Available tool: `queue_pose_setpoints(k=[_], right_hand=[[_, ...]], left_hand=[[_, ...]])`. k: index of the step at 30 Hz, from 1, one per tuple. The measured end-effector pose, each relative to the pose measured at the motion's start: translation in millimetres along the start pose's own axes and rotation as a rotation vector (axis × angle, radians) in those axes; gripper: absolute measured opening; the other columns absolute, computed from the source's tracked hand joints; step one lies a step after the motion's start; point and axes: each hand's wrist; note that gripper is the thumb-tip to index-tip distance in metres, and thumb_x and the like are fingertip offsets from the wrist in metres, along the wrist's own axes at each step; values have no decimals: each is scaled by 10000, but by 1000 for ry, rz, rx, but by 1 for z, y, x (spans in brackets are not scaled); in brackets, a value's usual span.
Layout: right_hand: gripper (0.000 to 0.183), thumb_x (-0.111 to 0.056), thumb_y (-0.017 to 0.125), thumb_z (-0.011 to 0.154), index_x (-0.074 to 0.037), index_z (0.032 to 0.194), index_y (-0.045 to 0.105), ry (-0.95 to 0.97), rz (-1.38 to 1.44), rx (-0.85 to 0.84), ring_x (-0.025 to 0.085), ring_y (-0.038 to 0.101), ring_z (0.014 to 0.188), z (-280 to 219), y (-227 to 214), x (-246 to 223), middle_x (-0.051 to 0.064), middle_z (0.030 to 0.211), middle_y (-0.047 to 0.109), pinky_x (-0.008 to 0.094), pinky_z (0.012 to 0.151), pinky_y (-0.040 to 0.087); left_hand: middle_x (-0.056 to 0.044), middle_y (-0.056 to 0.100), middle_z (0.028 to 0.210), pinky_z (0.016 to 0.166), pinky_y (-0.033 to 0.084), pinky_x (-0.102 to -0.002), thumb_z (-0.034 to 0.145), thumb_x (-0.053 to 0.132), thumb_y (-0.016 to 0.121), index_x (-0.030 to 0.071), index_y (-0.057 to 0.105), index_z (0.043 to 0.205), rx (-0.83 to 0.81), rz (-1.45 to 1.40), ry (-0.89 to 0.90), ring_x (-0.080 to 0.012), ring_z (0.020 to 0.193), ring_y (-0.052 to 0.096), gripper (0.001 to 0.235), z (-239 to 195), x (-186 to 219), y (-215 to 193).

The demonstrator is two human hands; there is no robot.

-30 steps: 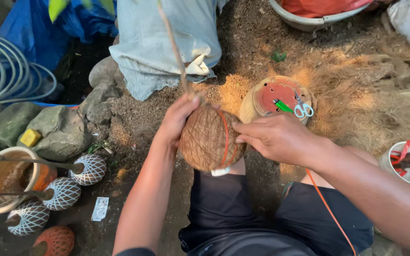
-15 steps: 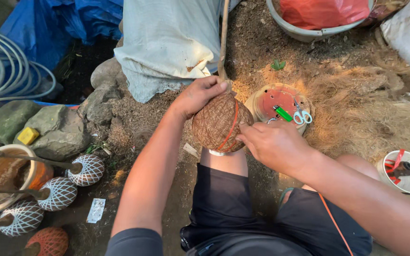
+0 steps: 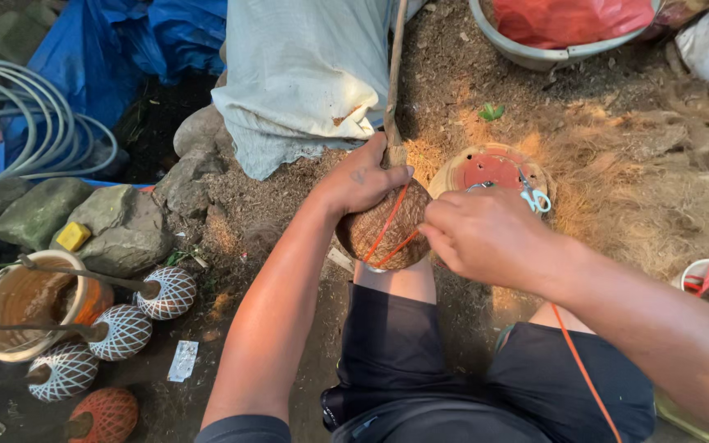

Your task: The person wraps orange string around a coconut fiber root ball attached to a small plant. They use scissors to trim excess string and a lighter to melt the string end, then continue wrapping the string around the root ball.

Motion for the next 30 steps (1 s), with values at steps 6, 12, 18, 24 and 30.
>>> queue_pose_setpoints(k=[6,12,18,24,30], right_hand=[[137,-184,710,867,-65,813,667,-46,2,39,335,682,694,-3,-4,17,94,756,688,458,581,524],[140,-190,719,882,-80,810,672,33,102,32,340,676,713,0,16,38,96,733,677,461,597,509],[178,-231,723,893,-65,843,689,151,340,-37,312,677,690,5,36,53,116,743,673,429,602,503],[189,-270,725,881,-83,851,732,241,381,-57,324,701,706,8,26,41,127,764,720,429,616,524],[198,-297,716,877,-103,840,733,380,358,-114,331,709,674,7,22,23,121,726,723,456,608,524]], left_hand=[[-211,718,1146,961,514,-372,880,341,716,-26,543,1273,-50,5,12,-271,1073,691,565,-11,14,1],[-178,707,1191,997,495,-363,906,277,704,-14,517,1327,-63,-100,153,-233,1112,656,545,-23,16,2],[-98,697,1136,954,529,-337,987,311,666,8,553,1302,-96,-239,133,-164,1060,637,451,-25,1,7],[-32,673,1017,847,521,-299,1058,335,598,5,669,1216,-152,-423,142,-108,944,597,373,-5,-16,6],[-75,737,1026,881,538,-324,1047,360,596,17,700,1211,-243,-448,229,-152,973,667,394,1,-4,3]])
Point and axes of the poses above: each hand's wrist, its own z-axis towards the middle knuckle, its own y-axis out of the palm, x = y × z
